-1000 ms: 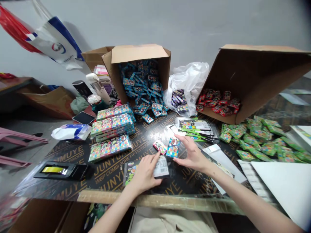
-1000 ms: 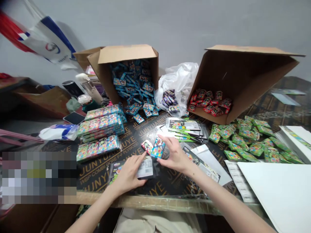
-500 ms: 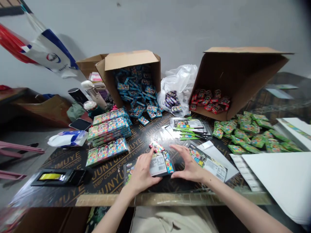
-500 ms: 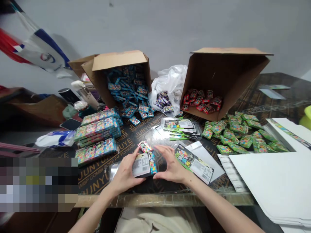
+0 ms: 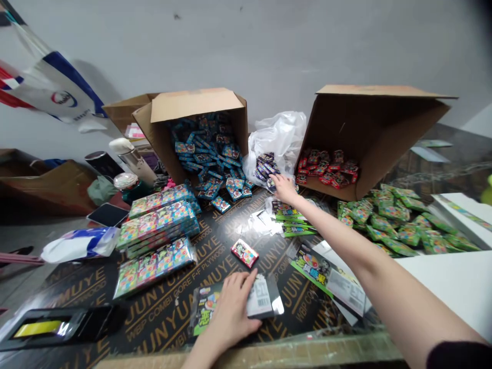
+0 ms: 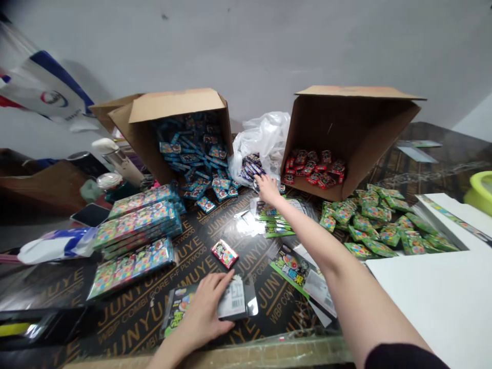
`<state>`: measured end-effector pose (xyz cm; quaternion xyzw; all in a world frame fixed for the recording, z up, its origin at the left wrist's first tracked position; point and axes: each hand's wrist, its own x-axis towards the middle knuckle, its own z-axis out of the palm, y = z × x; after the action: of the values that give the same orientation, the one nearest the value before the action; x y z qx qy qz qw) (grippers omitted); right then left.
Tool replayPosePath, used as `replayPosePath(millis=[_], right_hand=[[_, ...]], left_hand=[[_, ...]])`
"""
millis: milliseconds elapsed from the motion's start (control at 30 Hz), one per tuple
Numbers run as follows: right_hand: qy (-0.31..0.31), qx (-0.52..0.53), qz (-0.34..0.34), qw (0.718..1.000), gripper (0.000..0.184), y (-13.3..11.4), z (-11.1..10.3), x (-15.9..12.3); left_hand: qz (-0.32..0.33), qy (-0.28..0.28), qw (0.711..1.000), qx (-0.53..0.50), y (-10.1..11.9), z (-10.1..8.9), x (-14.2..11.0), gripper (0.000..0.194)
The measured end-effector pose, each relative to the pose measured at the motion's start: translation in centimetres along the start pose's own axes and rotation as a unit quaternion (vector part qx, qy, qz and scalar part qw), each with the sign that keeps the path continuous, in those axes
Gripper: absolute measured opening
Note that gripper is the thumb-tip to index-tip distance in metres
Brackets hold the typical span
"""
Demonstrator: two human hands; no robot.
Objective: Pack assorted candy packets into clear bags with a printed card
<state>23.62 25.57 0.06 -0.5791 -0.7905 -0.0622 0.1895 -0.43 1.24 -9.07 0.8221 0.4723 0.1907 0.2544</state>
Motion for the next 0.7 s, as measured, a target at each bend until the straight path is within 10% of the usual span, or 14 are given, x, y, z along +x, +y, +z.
replayPosePath(millis=[167, 300, 400, 467, 500, 567, 700], right_hand=[[0.006, -0.003, 0.013, 1.000, 0.056, 1.9, 0.0, 2.9], [-0.006, 0.186, 0.035, 0.982, 0.054, -2.2, -1.0, 0.0], [-0.205, 0.571, 0.080, 0.791, 0.037, -7.3, -1.8, -6.1], [-0.341, 0.680, 0.117, 0.639, 0.031, -10.0, -2.2, -10.9], [-0.367, 0.695, 0.129, 0.605, 0.030, -10.9, -2.4, -13.1], [-0.326, 0.676, 0.123, 0.649, 0.037, -11.7, -2.7, -16.5], [-0.134, 0.449, -0.046, 0.882, 0.093, -11.1, -3.7, -19.4]], left_hand=[[-0.004, -0.006, 1.000, -0.029, -0.2, -0.1, -0.1, 0.096], [-0.072, 0.110, 0.969, -0.209, 0.1, -2.8, 1.2, 0.067], [-0.162, 0.168, 0.858, -0.457, 0.7, -4.4, 2.8, 0.049], [-0.185, 0.141, 0.768, -0.596, 1.3, -4.6, 3.6, 0.040], [-0.189, 0.125, 0.735, -0.639, 1.6, -4.5, 3.8, 0.036], [-0.206, 0.116, 0.698, -0.677, 2.1, -4.0, 3.8, 0.029], [-0.251, 0.106, 0.697, -0.664, 3.1, -2.9, 3.1, 0.026]])
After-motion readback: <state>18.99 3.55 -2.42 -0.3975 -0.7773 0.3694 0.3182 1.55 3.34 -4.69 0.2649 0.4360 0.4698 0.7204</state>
